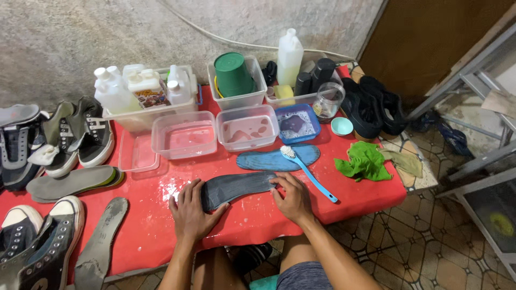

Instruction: The person scrubs two black shoe insoles with a blue toothbrush on a red table. They hold one insole steady with the left hand while brushing the other with the right hand, then flip and reposition them to clean different areas.

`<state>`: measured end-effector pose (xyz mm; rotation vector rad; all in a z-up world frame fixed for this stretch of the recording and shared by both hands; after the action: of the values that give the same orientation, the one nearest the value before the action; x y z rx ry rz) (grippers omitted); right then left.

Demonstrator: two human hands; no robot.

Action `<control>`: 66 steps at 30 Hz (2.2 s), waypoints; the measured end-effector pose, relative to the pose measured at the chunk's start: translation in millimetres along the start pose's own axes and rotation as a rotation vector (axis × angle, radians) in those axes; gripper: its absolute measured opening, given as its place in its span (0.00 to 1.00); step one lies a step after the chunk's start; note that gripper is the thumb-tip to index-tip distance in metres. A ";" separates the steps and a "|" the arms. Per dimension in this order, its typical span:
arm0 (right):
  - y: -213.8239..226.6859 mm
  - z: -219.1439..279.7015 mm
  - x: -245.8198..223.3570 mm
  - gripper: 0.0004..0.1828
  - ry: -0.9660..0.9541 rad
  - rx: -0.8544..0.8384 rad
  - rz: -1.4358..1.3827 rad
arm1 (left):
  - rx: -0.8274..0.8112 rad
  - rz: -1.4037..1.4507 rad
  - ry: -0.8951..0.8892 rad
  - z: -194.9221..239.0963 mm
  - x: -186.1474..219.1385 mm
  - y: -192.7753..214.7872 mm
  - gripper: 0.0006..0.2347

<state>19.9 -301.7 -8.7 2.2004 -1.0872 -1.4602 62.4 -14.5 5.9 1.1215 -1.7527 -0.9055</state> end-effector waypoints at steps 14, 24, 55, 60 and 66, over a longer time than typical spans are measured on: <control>-0.1 2.5 10.6 0.13 -0.016 -0.021 -0.019 | -0.083 0.119 0.084 4.9 -4.2 -9.1 0.39; -4.5 2.2 15.1 0.13 -0.013 0.012 -0.028 | -0.038 0.157 0.070 3.4 -8.7 -9.7 0.39; -4.5 4.7 15.1 0.19 0.021 0.041 0.085 | -0.010 0.220 0.056 3.4 -9.5 -9.6 0.40; -4.2 5.6 15.1 0.19 0.018 0.041 0.066 | 0.004 0.204 0.044 3.2 -9.1 -6.4 0.39; -5.9 5.9 17.8 0.17 0.022 0.045 0.077 | -0.029 0.203 0.056 1.9 -8.2 -5.4 0.39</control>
<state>20.9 -309.6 -26.7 2.1741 -1.1944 -1.3893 64.3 -8.5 -1.8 0.9224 -1.7654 -0.7665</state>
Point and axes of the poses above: each hand's wrist, its own z-axis away from the middle knuckle, its own y-axis out of the back of the hand, x = y × z, the point moved 7 cm from there along -z, towards the middle knuckle, and after that the axes turned 5 degrees about x, right-handed, at the moved point
